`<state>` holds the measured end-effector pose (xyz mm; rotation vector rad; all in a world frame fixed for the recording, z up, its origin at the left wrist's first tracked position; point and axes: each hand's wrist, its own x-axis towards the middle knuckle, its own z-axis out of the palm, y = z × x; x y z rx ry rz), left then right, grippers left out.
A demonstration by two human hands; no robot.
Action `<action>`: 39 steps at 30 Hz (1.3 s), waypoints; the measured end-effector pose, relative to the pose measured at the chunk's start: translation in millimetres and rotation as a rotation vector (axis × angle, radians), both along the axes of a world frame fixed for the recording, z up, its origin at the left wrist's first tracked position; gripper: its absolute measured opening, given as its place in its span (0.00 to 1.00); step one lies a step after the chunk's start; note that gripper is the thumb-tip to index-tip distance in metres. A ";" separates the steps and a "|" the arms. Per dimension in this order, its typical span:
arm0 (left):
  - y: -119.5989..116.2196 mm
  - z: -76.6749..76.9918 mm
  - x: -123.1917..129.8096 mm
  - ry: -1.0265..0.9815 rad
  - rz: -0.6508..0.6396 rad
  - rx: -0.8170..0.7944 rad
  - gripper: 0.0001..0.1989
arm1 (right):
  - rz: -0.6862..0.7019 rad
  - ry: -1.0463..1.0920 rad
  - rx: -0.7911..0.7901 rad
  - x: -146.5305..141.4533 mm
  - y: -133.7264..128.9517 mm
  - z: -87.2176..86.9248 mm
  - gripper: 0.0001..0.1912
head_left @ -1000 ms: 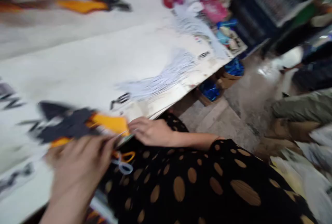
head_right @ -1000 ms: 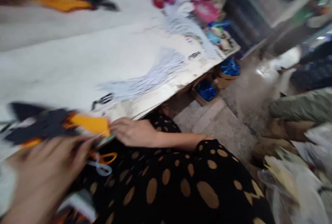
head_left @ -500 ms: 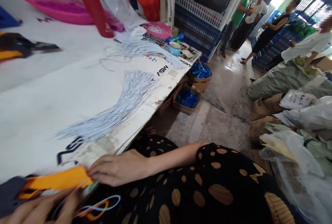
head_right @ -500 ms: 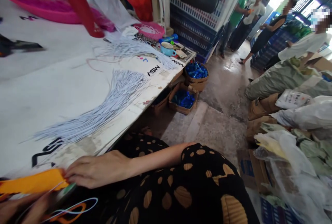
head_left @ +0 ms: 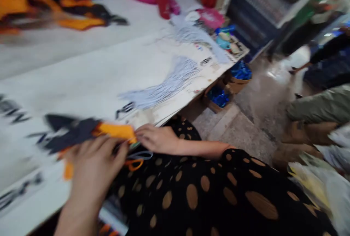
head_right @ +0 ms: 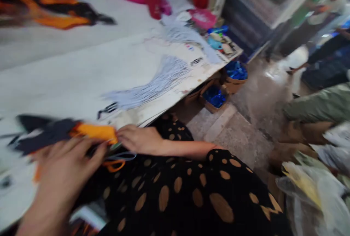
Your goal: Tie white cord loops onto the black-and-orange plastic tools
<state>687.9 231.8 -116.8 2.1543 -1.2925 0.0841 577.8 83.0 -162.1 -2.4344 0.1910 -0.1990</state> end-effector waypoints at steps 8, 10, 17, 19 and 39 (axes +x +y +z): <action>-6.7 -16.5 1.5 -0.060 0.129 0.120 0.08 | -0.064 -0.184 0.112 -0.2 -10.8 -8.9 0.13; -8.2 -20.1 3.1 -0.015 0.127 0.111 0.08 | -0.059 -0.199 0.127 0.1 -12.4 -7.6 0.13; -14.2 -11.0 15.0 0.088 0.117 0.112 0.20 | -0.060 -0.143 0.175 9.2 -17.7 4.0 0.09; -16.4 -10.0 18.7 0.102 0.101 0.127 0.24 | -0.109 -0.145 0.310 11.1 -19.5 4.4 0.09; -6.4 1.7 -8.3 -0.072 0.026 0.085 0.20 | -0.026 -0.130 0.817 -0.5 -42.6 30.4 0.17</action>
